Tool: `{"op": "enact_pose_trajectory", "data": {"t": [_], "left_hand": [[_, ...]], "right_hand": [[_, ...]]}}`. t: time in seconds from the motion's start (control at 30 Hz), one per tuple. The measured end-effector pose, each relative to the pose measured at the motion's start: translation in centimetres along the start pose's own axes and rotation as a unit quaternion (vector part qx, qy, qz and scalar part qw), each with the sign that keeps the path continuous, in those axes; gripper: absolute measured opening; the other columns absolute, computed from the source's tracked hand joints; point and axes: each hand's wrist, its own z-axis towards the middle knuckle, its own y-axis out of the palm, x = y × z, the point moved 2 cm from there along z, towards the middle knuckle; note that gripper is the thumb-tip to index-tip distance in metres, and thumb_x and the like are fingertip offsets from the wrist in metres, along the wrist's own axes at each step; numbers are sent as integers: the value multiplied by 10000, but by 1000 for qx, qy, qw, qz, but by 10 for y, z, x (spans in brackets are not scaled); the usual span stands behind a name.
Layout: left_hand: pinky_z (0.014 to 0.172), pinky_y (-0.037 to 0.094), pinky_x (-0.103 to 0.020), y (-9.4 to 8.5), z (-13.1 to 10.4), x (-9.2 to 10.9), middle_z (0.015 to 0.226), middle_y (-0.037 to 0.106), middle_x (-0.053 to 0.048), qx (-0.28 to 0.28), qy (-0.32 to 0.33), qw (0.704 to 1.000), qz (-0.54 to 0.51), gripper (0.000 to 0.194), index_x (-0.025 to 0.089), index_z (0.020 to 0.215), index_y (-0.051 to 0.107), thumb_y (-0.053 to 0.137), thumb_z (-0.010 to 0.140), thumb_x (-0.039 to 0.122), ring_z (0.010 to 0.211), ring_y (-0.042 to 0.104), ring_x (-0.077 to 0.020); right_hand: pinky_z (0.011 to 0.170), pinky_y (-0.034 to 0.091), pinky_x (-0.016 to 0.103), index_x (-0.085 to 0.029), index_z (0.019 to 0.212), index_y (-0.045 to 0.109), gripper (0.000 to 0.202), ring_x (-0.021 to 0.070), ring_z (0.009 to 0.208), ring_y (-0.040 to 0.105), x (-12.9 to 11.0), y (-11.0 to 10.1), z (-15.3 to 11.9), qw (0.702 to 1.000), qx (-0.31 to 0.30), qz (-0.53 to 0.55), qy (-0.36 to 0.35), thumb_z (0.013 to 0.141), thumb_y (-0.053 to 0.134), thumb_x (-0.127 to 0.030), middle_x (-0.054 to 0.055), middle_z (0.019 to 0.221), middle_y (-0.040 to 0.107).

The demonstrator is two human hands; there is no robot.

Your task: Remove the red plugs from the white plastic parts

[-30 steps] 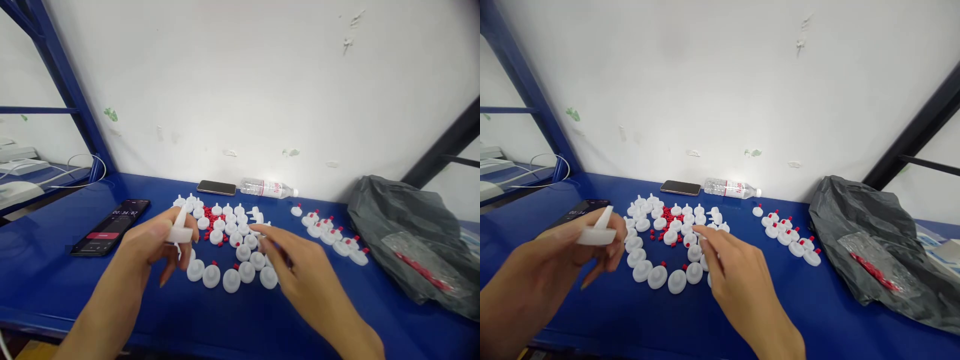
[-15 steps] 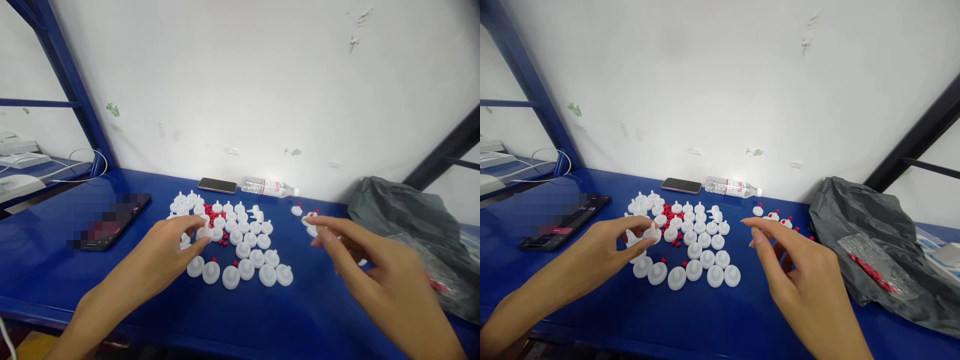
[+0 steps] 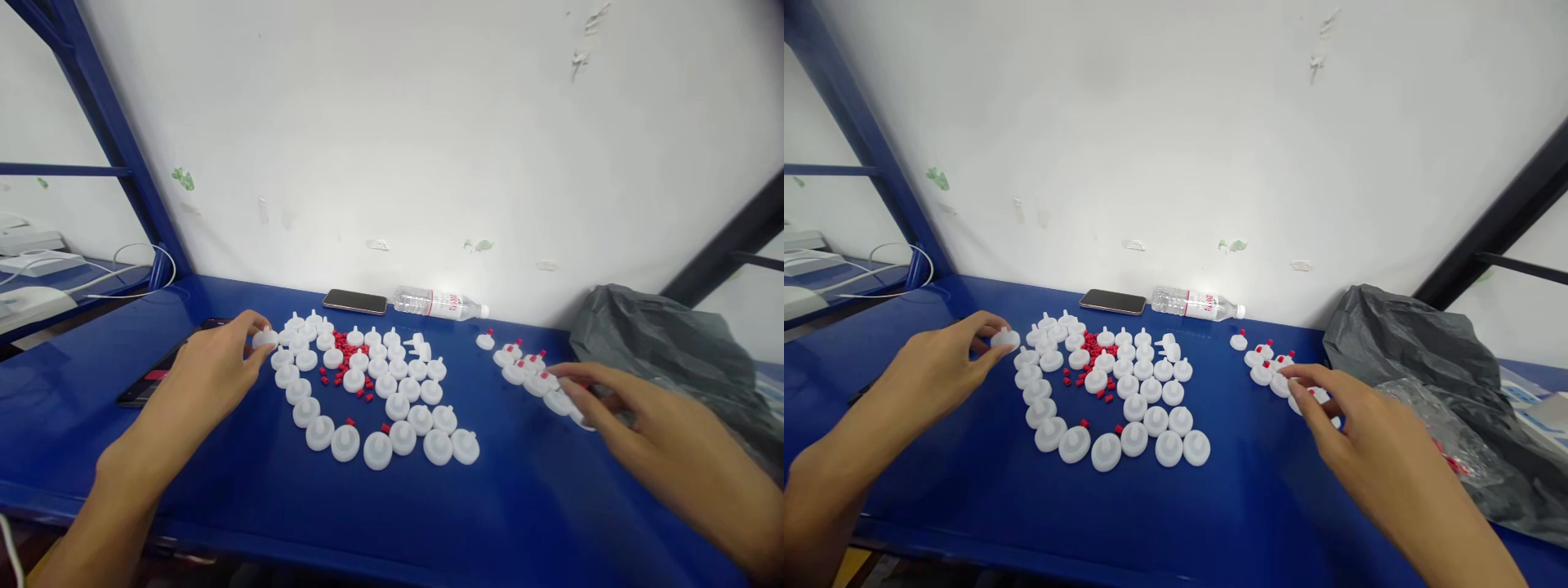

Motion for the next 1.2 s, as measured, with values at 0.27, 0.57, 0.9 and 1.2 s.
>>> {"op": "enact_pose_trajectory", "data": {"t": [0.27,0.57,0.9,1.2], "left_hand": [[864,522,-436,19,17,-14,1116,747,-185,-54,-2,998,40,391,123,1221,629,430,935,300,1004,721,-358],[966,505,-470,28,14,-18,1268,629,-239,-51,-17,995,78,504,102,1409,515,322,948,171,1172,651,-370],[981,479,-522,38,20,-28,1319,636,-215,-76,15,996,32,590,145,1480,413,333,895,175,1204,635,-409],[998,478,-533,19,9,-14,1342,579,-208,-27,23,999,20,486,155,1443,439,297,980,203,1255,590,-410]], "right_hand": [[724,529,378,-317,1104,737,457,283,870,762,8,1,4,999,-33,-7,25,892,463,-616,48,983,807],[665,550,391,-320,1107,740,491,314,857,770,14,7,5,1000,-22,-4,-2,894,448,-653,44,988,812],[911,529,453,-173,1200,727,434,324,1046,712,34,40,22,994,11,-81,-68,953,420,-355,148,1192,752],[661,492,400,-224,968,798,328,316,763,740,63,26,20,989,-5,-85,118,815,557,-386,78,850,800]]}}
